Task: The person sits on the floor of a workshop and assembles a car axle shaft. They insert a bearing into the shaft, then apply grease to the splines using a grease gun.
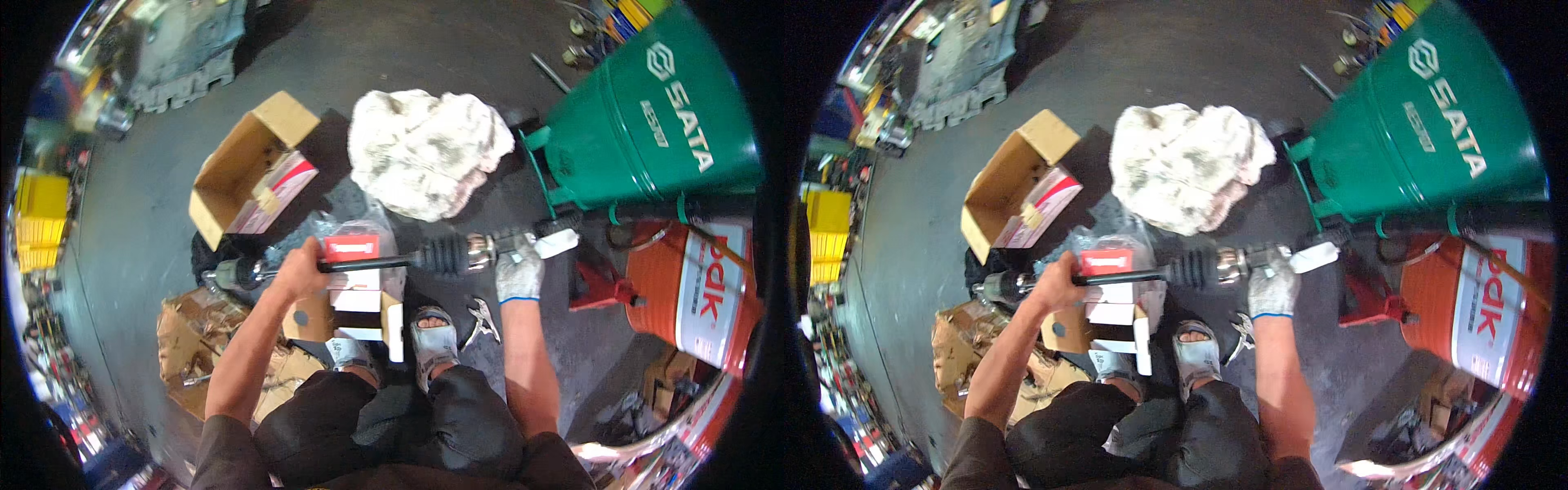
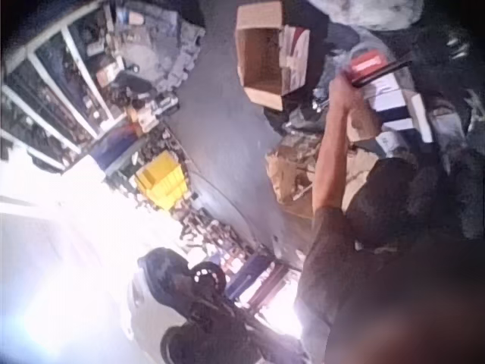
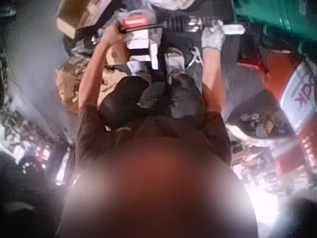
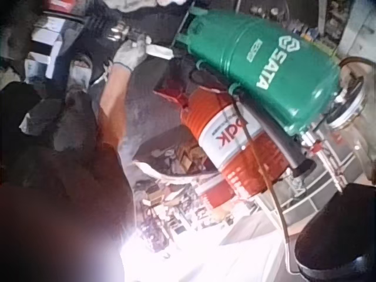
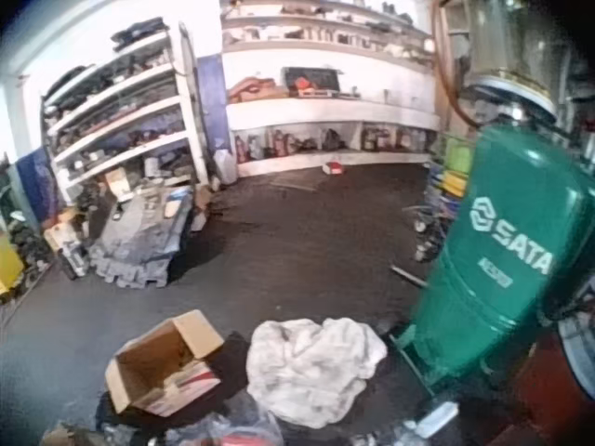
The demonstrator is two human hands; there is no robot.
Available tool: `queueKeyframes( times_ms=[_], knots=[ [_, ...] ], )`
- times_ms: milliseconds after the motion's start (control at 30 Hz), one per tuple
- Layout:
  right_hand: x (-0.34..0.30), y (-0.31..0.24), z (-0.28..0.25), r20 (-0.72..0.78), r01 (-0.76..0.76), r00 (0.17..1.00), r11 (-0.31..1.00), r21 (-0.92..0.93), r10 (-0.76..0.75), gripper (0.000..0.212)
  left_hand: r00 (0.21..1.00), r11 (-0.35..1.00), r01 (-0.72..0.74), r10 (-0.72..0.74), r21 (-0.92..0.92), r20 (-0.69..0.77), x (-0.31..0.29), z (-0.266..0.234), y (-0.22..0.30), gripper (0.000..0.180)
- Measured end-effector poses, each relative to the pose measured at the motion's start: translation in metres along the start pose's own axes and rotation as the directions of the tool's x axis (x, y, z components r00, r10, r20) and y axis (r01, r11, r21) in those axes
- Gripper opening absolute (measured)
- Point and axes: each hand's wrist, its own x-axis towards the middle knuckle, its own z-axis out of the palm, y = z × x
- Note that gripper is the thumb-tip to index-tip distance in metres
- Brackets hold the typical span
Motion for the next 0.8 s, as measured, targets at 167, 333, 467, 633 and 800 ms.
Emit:
queueKeyframes(
  times_ms=[167,333,467,633,800],
  knots=[
    [-0.024,0.004,0.001,0.056,0.075,0.996,0.997,-0.032,-0.073,0.041,0.994,0.993,-0.080,0.086,-0.085,0.074,-0.003,0.000,-0.022,0.051],
    [-0.029,0.008,0.014,-0.083,0.061,0.995,0.998,-0.005,-0.062,0.034,0.952,0.945,-0.298,0.305,0.133,-0.035,-0.012,-0.008,0.008,0.090],
    [-0.025,0.012,0.010,-0.148,0.063,0.987,0.997,0.031,-0.058,0.032,0.841,0.828,-0.521,0.540,0.208,-0.040,-0.015,0.003,0.083,0.102],
    [-0.014,0.025,0.010,-0.185,0.050,0.982,0.999,0.002,-0.049,0.031,0.853,0.879,-0.473,0.475,-0.067,0.216,0.029,0.043,0.180,0.112],
    [-0.004,0.031,0.012,-0.207,0.112,0.971,0.992,-0.055,-0.121,0.030,0.872,0.913,-0.390,0.407,-0.118,0.273,0.045,0.057,0.192,0.102]
  ],
)
